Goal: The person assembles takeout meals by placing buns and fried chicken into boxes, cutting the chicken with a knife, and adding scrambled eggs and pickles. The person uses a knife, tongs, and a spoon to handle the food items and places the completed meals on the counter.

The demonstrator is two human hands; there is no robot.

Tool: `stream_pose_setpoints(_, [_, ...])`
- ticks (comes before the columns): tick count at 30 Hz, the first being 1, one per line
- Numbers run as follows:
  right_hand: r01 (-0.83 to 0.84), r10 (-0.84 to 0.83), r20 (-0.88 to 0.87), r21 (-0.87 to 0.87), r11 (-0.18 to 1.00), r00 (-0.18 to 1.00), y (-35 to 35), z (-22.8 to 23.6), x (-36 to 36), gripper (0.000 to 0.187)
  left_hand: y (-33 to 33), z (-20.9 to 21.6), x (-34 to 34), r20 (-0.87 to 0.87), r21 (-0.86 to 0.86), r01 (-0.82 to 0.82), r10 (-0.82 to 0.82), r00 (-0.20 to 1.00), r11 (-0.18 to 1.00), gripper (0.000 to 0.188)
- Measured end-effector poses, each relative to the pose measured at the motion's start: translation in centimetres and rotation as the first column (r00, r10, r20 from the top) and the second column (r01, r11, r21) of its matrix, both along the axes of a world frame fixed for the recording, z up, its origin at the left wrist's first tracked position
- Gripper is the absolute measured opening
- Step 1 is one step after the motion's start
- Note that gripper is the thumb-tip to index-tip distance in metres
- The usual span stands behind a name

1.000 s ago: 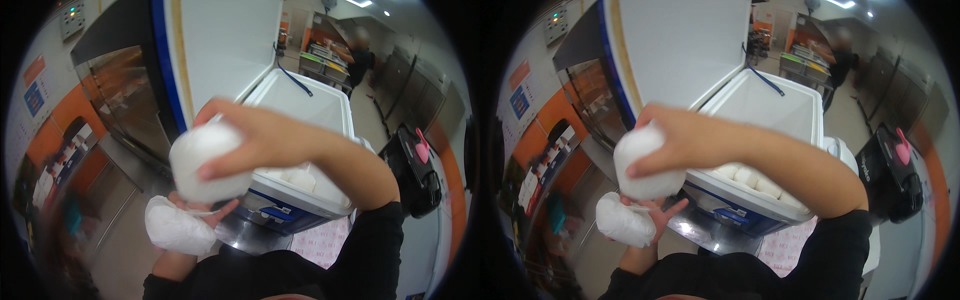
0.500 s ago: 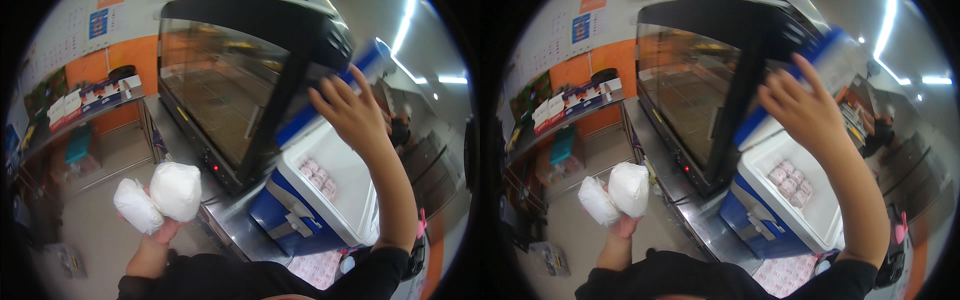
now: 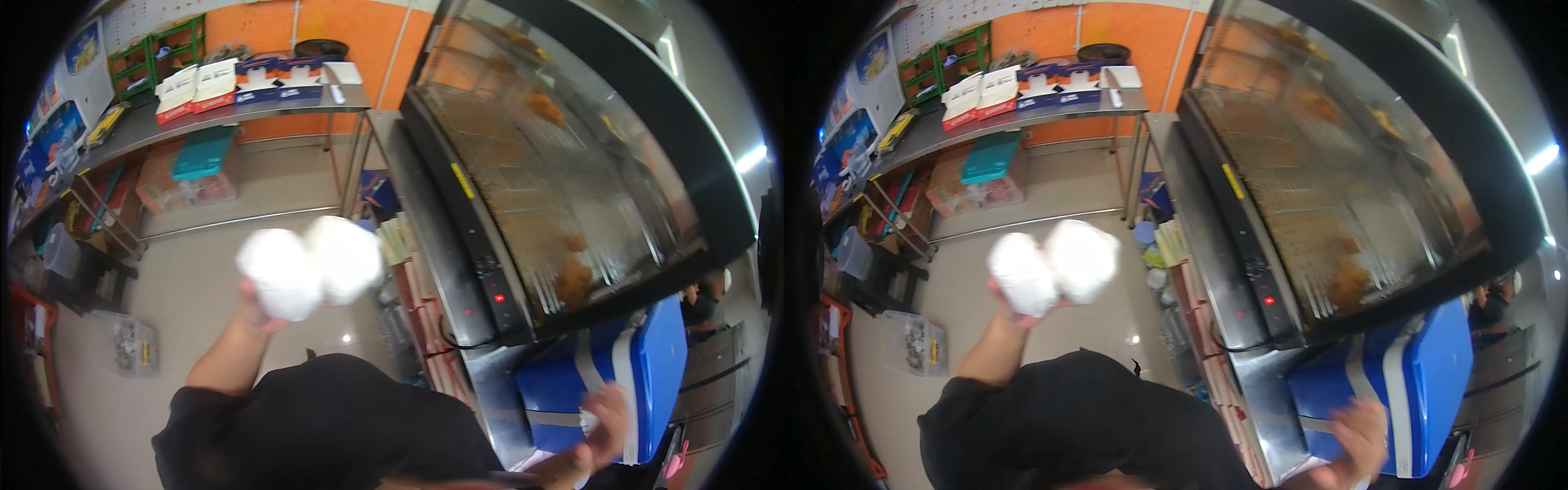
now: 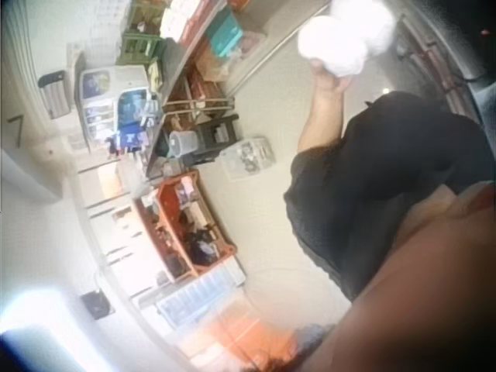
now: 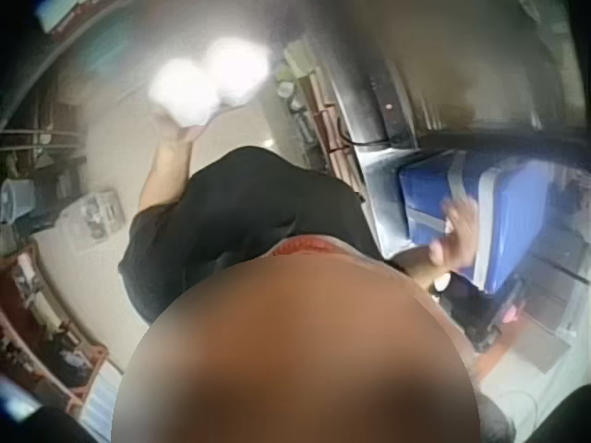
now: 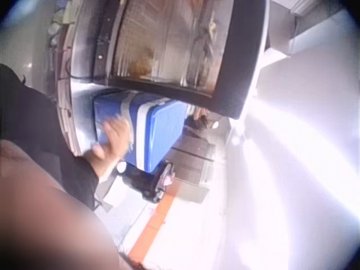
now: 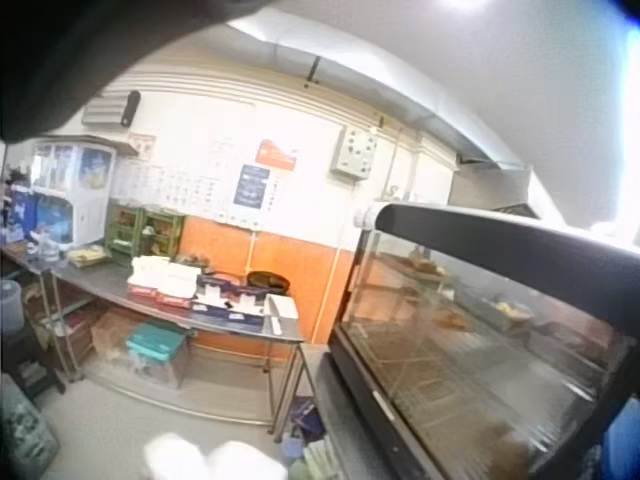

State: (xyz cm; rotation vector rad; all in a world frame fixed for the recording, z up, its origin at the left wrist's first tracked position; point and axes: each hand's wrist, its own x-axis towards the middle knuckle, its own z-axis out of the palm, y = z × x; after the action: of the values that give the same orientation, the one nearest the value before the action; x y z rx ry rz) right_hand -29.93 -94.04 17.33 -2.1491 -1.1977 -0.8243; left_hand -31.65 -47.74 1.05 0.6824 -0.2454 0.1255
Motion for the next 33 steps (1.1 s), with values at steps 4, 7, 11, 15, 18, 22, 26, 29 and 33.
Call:
stream_pose_setpoints(4, [-0.193,0.375,-0.848,0.324,0.926,0.374,17.9,-9.2,10.2,0.089,1.1,-1.2,3.7,-0.094,-0.045,0.174,-0.177,0.98,0.984,0.087])
stream_pose_setpoints(7, [-0.081,0.614,-0.728,0.662,0.745,-0.305,28.7,-15.0,13.8,0.08,3.7,-2.1,6.4,-0.208,-0.028,0.25,-0.25,0.946,0.968,0.075])
stream_pose_setpoints(11, [0.188,0.605,-0.587,0.616,0.765,-0.538,36.5,-20.2,18.6,0.06,9.0,-3.6,9.6,-0.397,-0.046,0.218,-0.218,0.892,0.975,0.065])
stream_pose_setpoints(15, [0.347,0.706,-0.433,0.651,0.675,-0.56,44.2,-23.7,26.9,0.047,15.6,-5.2,14.7,-0.397,-0.238,-0.14,0.035,0.917,0.961,0.06])
stream_pose_setpoints(18, [0.421,0.716,-0.453,0.592,0.687,-0.532,50.2,-23.1,36.0,0.047,22.2,-5.0,18.2,-0.422,-0.133,-0.449,0.36,0.832,0.883,0.059])
stream_pose_setpoints(22, [0.227,0.657,-0.651,0.623,0.749,-0.382,61.1,-20.3,49.1,0.045,29.1,-4.4,20.6,-0.402,0.094,-0.682,0.654,0.641,0.725,0.064])
stream_pose_setpoints(26, [-0.023,0.432,-0.828,0.454,0.89,0.358,75.3,-19.0,60.3,0.062,34.3,-4.1,22.8,-0.328,0.384,-0.762,0.848,0.416,0.522,0.066])
stream_pose_setpoints(29, [-0.026,0.119,-0.745,0.135,0.991,0.656,83.0,-21.0,65.7,0.071,39.1,-3.5,25.6,-0.271,0.425,-0.794,0.898,0.346,0.435,0.066])
stream_pose_setpoints(33, [-0.106,0.136,-0.758,0.088,0.99,0.638,88.3,-26.0,69.5,0.074,49.7,-1.8,32.1,-0.011,0.724,-0.615,0.896,0.445,0.314,0.056])
